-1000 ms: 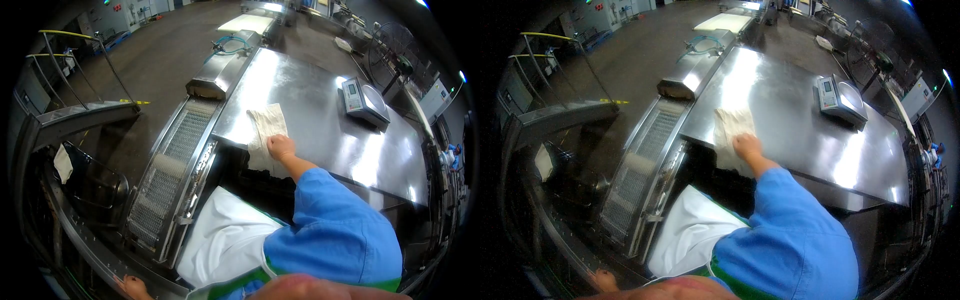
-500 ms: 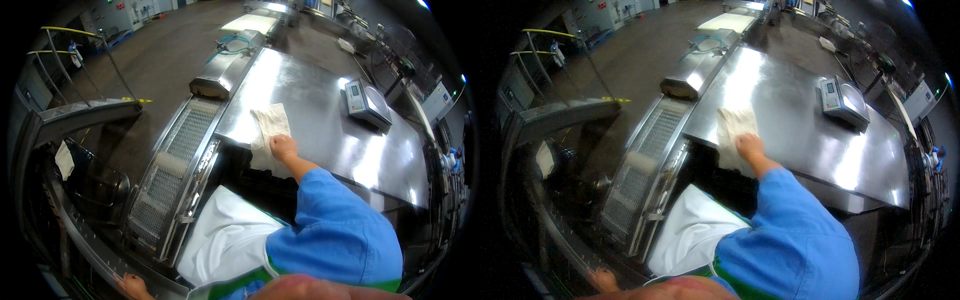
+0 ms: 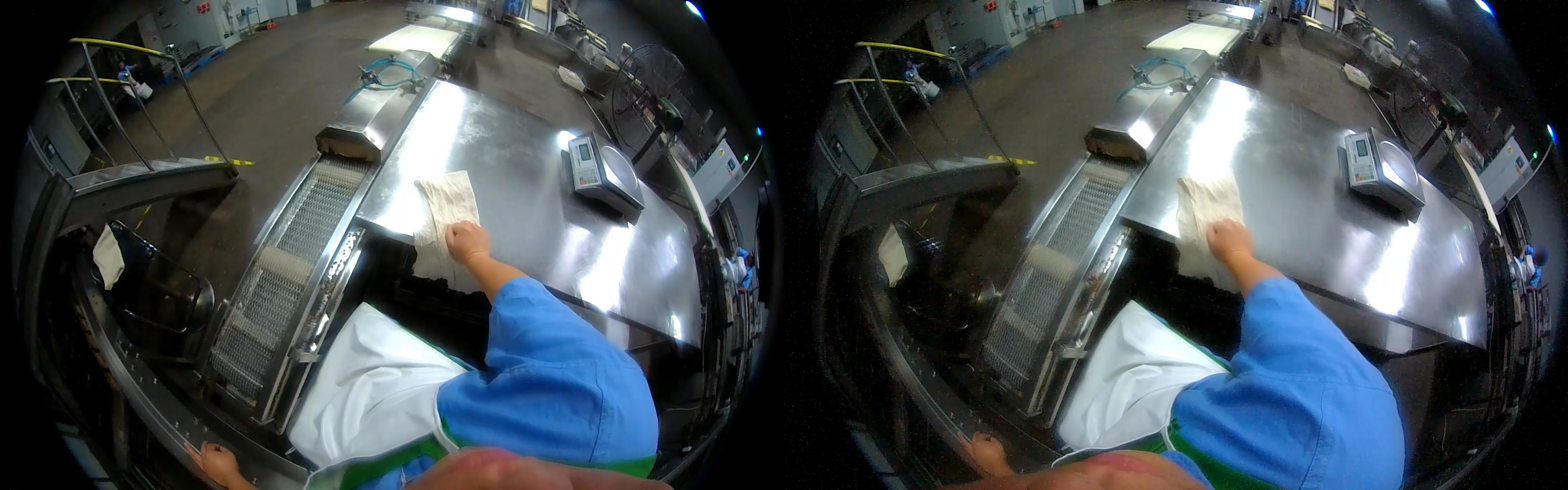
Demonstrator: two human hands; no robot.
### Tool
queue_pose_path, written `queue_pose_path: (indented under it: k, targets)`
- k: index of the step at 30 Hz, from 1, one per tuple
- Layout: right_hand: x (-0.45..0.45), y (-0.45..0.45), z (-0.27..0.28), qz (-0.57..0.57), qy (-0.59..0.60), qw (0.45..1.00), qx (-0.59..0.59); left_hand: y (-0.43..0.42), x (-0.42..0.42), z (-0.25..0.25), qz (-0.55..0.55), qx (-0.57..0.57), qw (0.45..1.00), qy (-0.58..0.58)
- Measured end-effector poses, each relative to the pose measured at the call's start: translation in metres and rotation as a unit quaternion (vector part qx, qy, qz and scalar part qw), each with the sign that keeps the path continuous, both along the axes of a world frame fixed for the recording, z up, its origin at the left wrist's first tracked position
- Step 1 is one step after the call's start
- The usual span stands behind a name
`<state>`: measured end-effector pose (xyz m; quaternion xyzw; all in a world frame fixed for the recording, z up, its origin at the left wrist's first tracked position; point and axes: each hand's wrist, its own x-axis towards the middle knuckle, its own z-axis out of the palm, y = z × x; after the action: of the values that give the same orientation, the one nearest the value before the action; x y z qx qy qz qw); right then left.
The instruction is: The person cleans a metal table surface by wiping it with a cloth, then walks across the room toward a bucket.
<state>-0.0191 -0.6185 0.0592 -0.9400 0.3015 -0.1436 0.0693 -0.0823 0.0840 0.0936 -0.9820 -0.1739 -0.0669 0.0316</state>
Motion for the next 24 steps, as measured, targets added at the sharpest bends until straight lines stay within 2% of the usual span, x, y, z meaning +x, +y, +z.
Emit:
queue_pose_path:
  k: [5,10,14,16,20,22,24]
  targets:
    - [-0.001,0.0,0.001,0.001,0.0,1.0,-0.003,0.0,0.0,-0.002,0.0,-0.007,0.999,-0.037]
    - [-0.002,0.002,0.006,-0.005,0.009,1.0,0.004,-0.022,-0.003,0.019,-0.003,-0.014,1.0,0.005]
    - [-0.002,0.0,0.003,-0.002,0.004,1.0,0.008,0.012,-0.001,-0.012,-0.046,-0.022,0.999,-0.005]
    - [-0.002,0.0,0.003,-0.003,0.003,1.0,0.01,0.01,-0.003,-0.014,-0.064,0.018,0.996,-0.066]
    - [-0.002,0.001,0.004,-0.002,0.007,1.0,0.008,0.009,-0.002,-0.009,-0.078,0.039,0.995,-0.055]
    - [-0.003,0.001,0.005,-0.002,0.001,1.0,0.003,0.004,-0.002,0.0,-0.062,0.036,0.997,0.015]
    - [-0.003,0.001,0.007,-0.006,0.009,1.0,0.026,0.002,-0.001,-0.003,-0.036,0.033,0.999,0.0]
